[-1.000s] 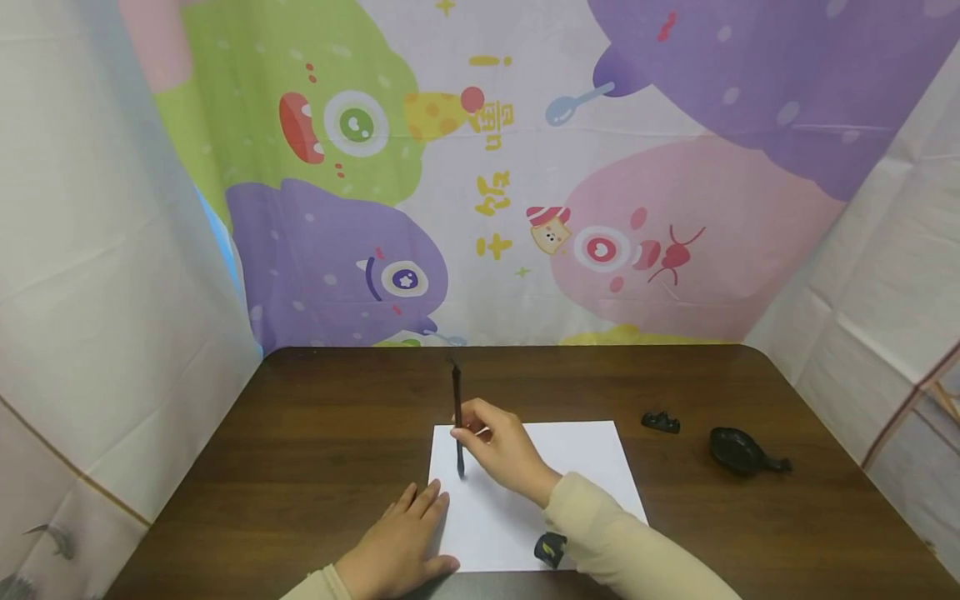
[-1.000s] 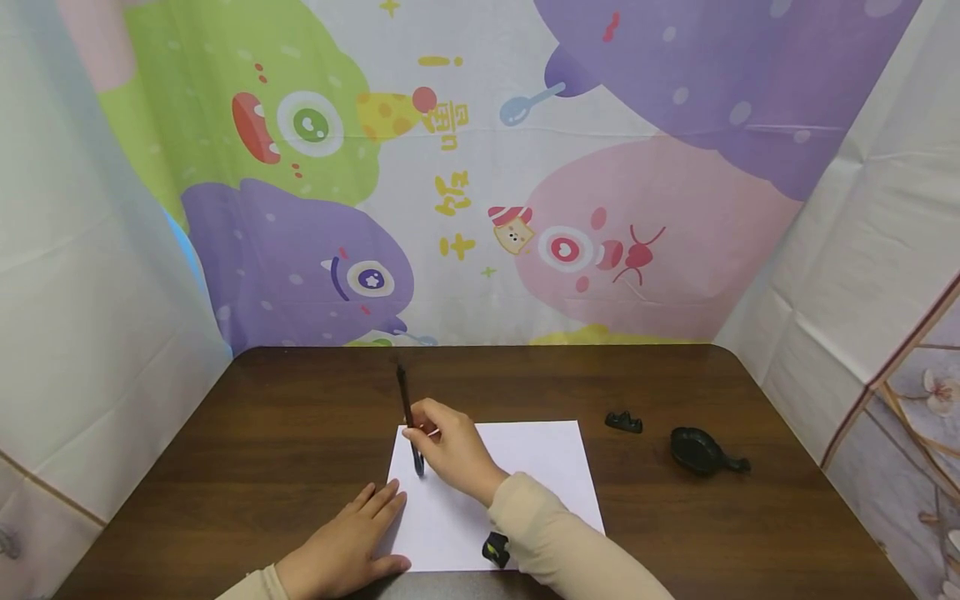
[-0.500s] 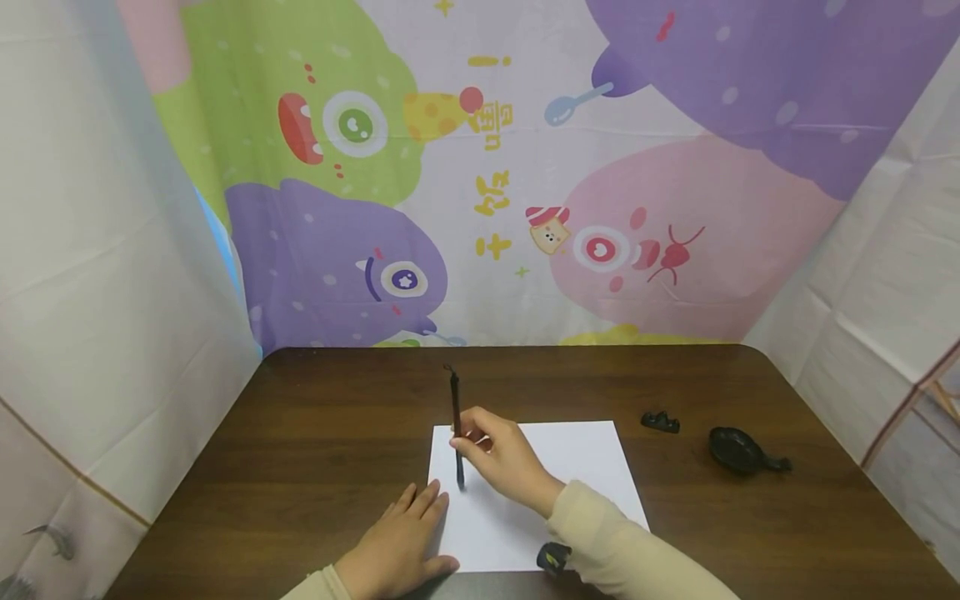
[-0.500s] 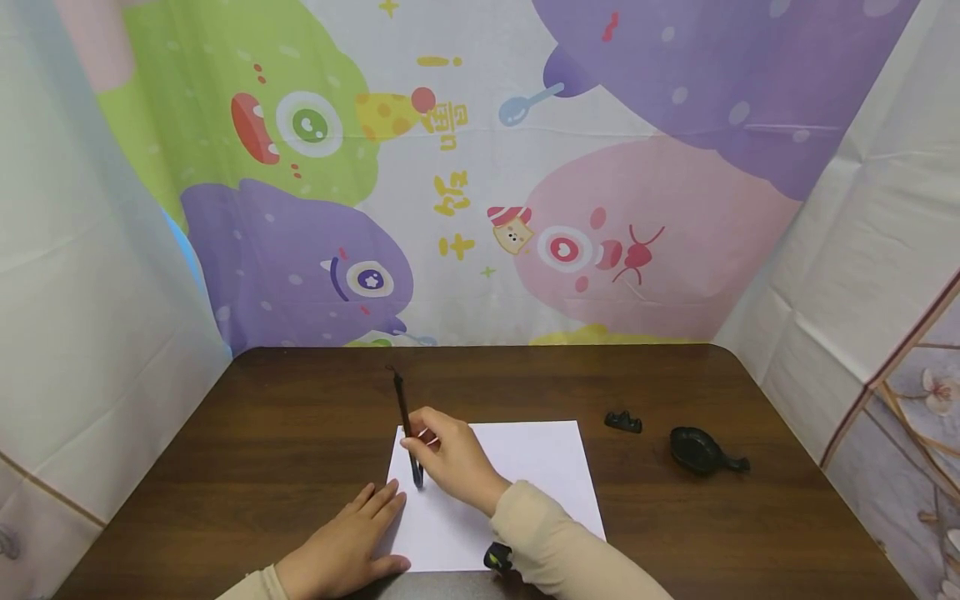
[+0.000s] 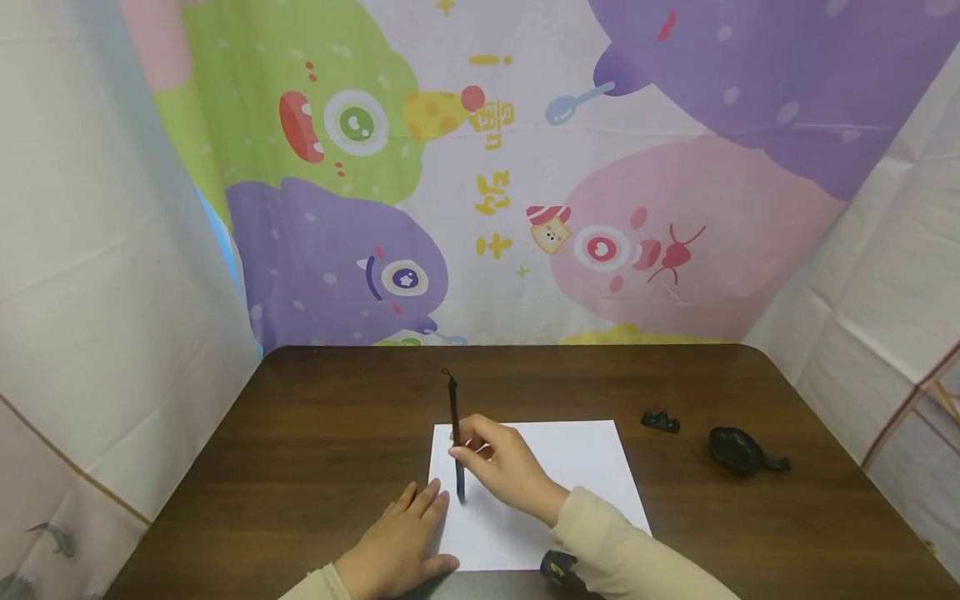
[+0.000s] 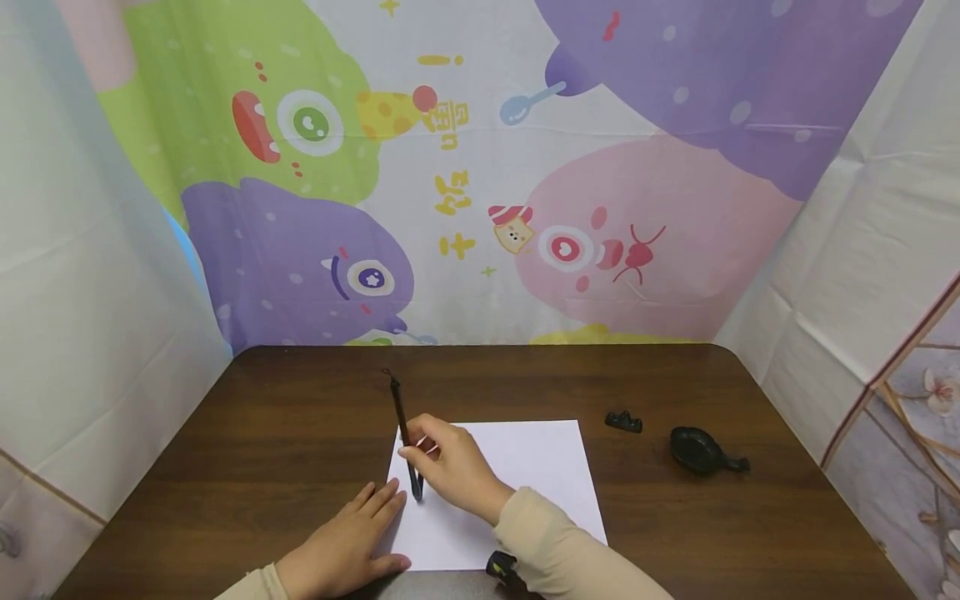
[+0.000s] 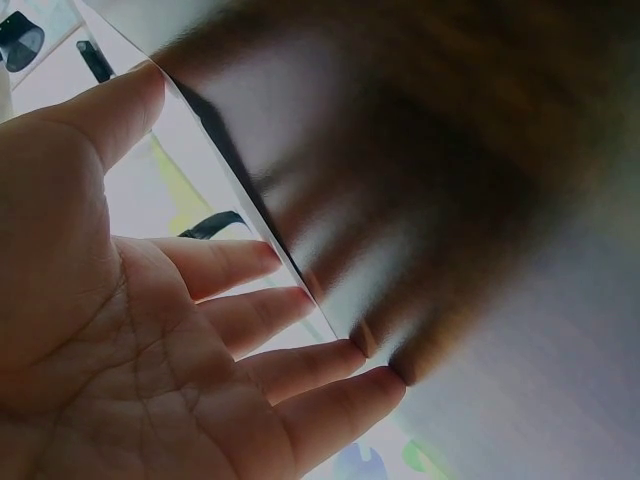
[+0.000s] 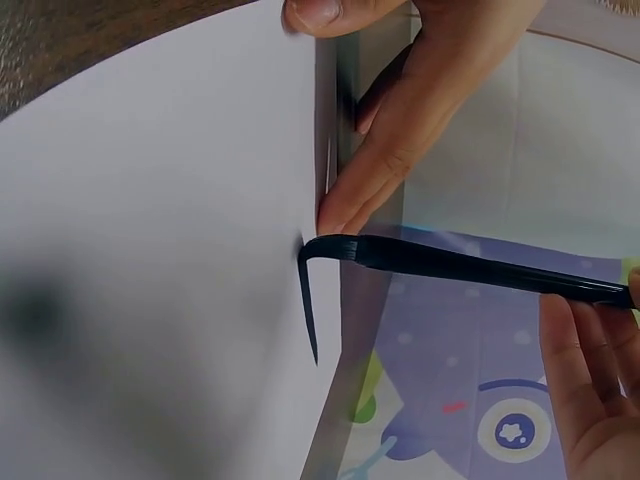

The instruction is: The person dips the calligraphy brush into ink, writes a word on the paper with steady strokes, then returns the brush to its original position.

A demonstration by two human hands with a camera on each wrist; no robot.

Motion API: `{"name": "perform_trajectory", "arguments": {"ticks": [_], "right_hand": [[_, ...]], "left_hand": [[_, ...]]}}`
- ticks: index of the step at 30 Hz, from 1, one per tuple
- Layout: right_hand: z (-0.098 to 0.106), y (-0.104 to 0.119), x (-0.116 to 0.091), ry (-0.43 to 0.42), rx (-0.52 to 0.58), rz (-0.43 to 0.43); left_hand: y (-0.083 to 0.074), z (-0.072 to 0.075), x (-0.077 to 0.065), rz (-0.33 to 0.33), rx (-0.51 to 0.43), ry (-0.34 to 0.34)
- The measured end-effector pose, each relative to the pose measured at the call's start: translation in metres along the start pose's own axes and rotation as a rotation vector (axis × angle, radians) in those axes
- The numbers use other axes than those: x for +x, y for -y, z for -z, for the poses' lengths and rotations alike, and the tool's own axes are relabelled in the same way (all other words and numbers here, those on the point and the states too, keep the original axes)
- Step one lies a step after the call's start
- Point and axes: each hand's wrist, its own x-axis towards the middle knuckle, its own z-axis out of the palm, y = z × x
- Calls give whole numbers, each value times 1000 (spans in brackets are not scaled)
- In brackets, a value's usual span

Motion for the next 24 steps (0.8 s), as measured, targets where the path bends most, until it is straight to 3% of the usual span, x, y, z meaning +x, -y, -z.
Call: {"name": "perform_trajectory", "arguments": {"ticks": [5, 12, 19, 24], "right_hand": [[2, 0, -1, -2, 21, -7], [12, 2, 8, -67, 116, -78], [33, 28, 20, -127, 146, -44], [35, 28, 23, -169, 162, -43]], "left_hand": [[0, 1, 0, 5, -5, 3], [-1, 1, 0, 8, -9, -8], [-1, 1, 1, 19, -14, 17], [0, 0, 1, 24, -13, 27]]}}
